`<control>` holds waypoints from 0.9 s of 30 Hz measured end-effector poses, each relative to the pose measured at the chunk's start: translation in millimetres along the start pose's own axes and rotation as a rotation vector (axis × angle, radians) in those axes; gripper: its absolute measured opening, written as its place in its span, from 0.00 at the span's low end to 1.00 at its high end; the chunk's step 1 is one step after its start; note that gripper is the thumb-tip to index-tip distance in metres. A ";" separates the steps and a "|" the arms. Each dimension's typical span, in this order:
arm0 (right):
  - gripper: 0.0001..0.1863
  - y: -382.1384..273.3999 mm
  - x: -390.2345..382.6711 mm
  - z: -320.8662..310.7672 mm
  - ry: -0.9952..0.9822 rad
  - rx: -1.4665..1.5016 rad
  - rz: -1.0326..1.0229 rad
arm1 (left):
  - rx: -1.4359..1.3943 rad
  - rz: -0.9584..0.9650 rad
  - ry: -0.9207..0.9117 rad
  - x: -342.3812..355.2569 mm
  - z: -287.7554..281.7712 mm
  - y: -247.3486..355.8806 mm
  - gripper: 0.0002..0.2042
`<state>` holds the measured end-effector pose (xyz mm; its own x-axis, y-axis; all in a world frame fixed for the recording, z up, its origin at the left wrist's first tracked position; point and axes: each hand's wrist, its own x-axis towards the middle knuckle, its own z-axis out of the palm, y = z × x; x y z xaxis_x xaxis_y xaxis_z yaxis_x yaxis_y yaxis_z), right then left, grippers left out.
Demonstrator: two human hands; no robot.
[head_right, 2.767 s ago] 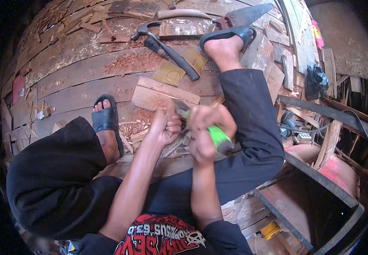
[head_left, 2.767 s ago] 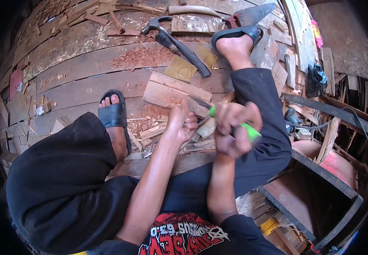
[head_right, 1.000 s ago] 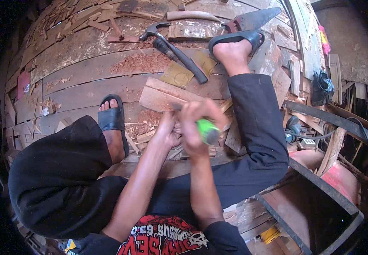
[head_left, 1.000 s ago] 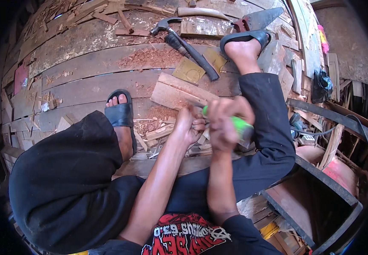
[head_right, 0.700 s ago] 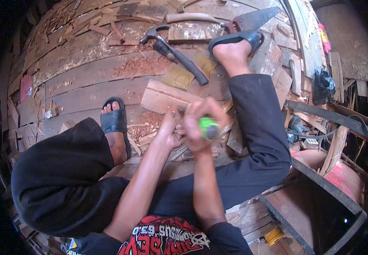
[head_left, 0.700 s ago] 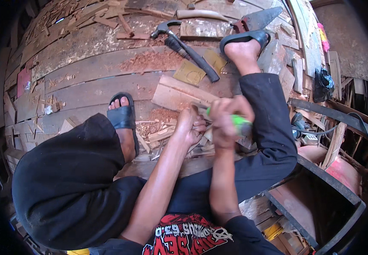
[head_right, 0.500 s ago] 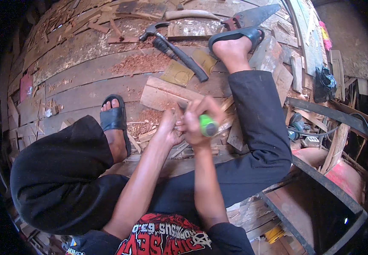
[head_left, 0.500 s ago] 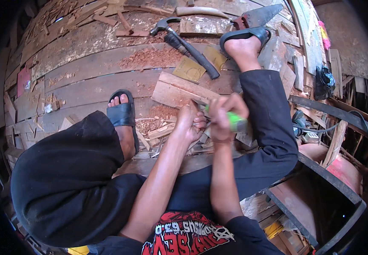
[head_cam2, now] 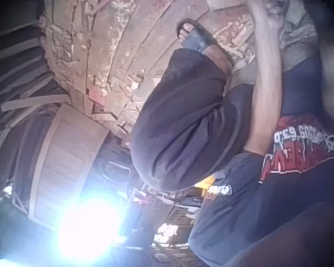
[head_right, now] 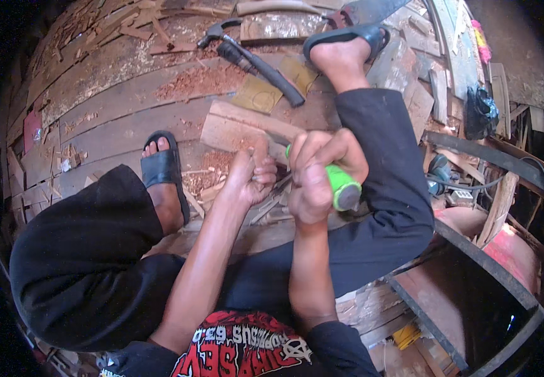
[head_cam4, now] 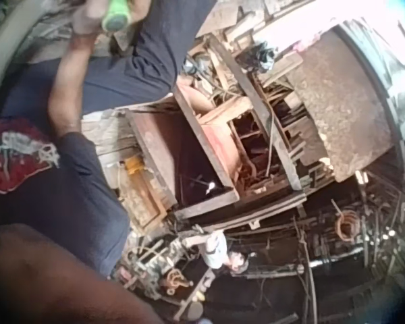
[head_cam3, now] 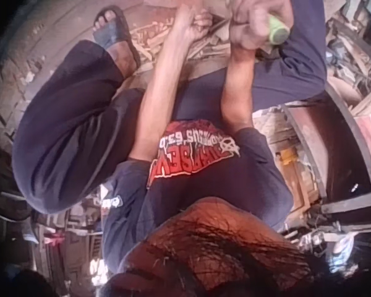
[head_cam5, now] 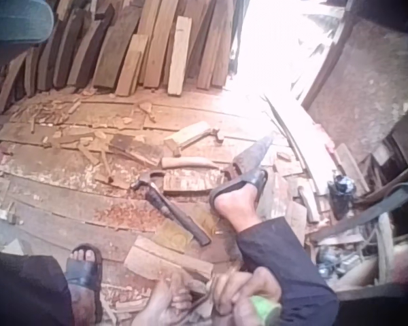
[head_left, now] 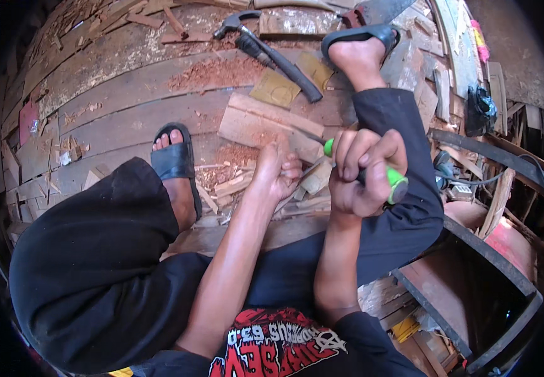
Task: The person sands a piece of wood using sandpaper and then carves the wooden piece using a knife.
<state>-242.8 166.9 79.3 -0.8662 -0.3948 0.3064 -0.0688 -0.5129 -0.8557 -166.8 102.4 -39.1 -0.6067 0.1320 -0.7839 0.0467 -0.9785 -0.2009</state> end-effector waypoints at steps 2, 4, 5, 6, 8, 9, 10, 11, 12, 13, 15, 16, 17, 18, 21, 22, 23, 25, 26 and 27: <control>0.17 29.9 -17.8 -11.0 -0.016 -0.109 0.032 | 0.021 -0.006 -0.015 1.3 -4.2 0.6 0.14; 0.15 63.1 -26.4 -23.4 -0.130 -0.254 0.016 | 0.046 0.039 0.088 1.5 19.1 0.8 0.15; 0.15 62.1 -18.5 -18.1 -0.130 -0.245 0.019 | 0.045 0.047 0.094 3.9 16.1 7.0 0.15; 0.14 49.6 -7.7 -8.7 -0.098 -0.146 -0.001 | 0.022 0.018 0.022 5.0 6.9 11.2 0.12; 0.12 14.3 1.5 3.5 -0.072 0.061 0.019 | -0.044 -0.025 -0.109 5.5 -7.1 11.2 0.10; 0.11 5.1 5.3 1.0 -0.136 0.099 -0.015 | -0.046 -0.031 -0.098 5.1 -4.0 7.0 0.10; 0.12 12.0 -0.3 -1.2 -0.092 0.027 0.019 | -0.047 -0.014 -0.060 3.9 -1.1 3.0 0.10; 0.13 24.5 -4.3 -4.8 -0.049 -0.046 0.041 | -0.038 0.003 -0.031 4.1 5.2 2.1 0.09; 0.14 40.7 -9.2 -2.8 -0.025 -0.224 0.040 | 0.011 -0.007 -0.022 6.5 7.1 7.4 0.09; 0.16 39.4 -12.8 -8.7 -0.014 -0.146 0.120 | 0.017 -0.006 -0.027 6.3 7.5 8.6 0.09; 0.15 40.0 -6.3 -3.3 0.003 -0.129 0.020 | -0.019 -0.029 -0.062 -0.9 -0.4 8.0 0.09; 0.15 27.8 -6.9 -3.3 0.043 -0.059 0.032 | -0.017 -0.027 -0.059 0.7 -0.4 10.1 0.09; 0.15 4.4 -2.9 6.3 0.085 0.008 0.048 | -0.052 -0.041 -0.063 1.7 -0.5 9.8 0.11; 0.14 -5.1 0.1 10.3 0.066 0.182 0.037 | -0.088 -0.055 -0.067 2.8 -0.4 9.0 0.13; 0.14 62.6 -25.1 -10.2 0.046 -0.255 -0.034 | -0.054 -0.001 -0.044 7.0 1.0 5.6 0.10; 0.15 73.1 -29.9 -21.0 -0.085 -0.291 -0.042 | -0.020 0.001 -0.077 18.4 -8.2 6.2 0.10; 0.15 67.9 -21.5 -13.4 -0.095 -0.271 -0.045 | 0.012 0.026 -0.104 24.2 -15.8 14.0 0.09; 0.09 22.2 -5.2 4.7 -0.018 0.061 -0.016 | 0.006 0.024 0.003 -4.3 3.8 8.1 0.09; 0.09 7.5 0.1 12.1 -0.018 0.110 -0.060 | -0.053 -0.036 -0.001 -3.4 6.2 8.2 0.09; 0.10 0.8 -0.9 8.9 -0.037 0.016 -0.043 | -0.112 -0.096 -0.005 -2.2 7.5 7.3 0.09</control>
<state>-237.6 160.1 82.1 -0.8435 -0.3998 0.3586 -0.0979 -0.5420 -0.8347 -171.1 93.7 -34.4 -0.6164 0.2234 -0.7551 0.0761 -0.9375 -0.3395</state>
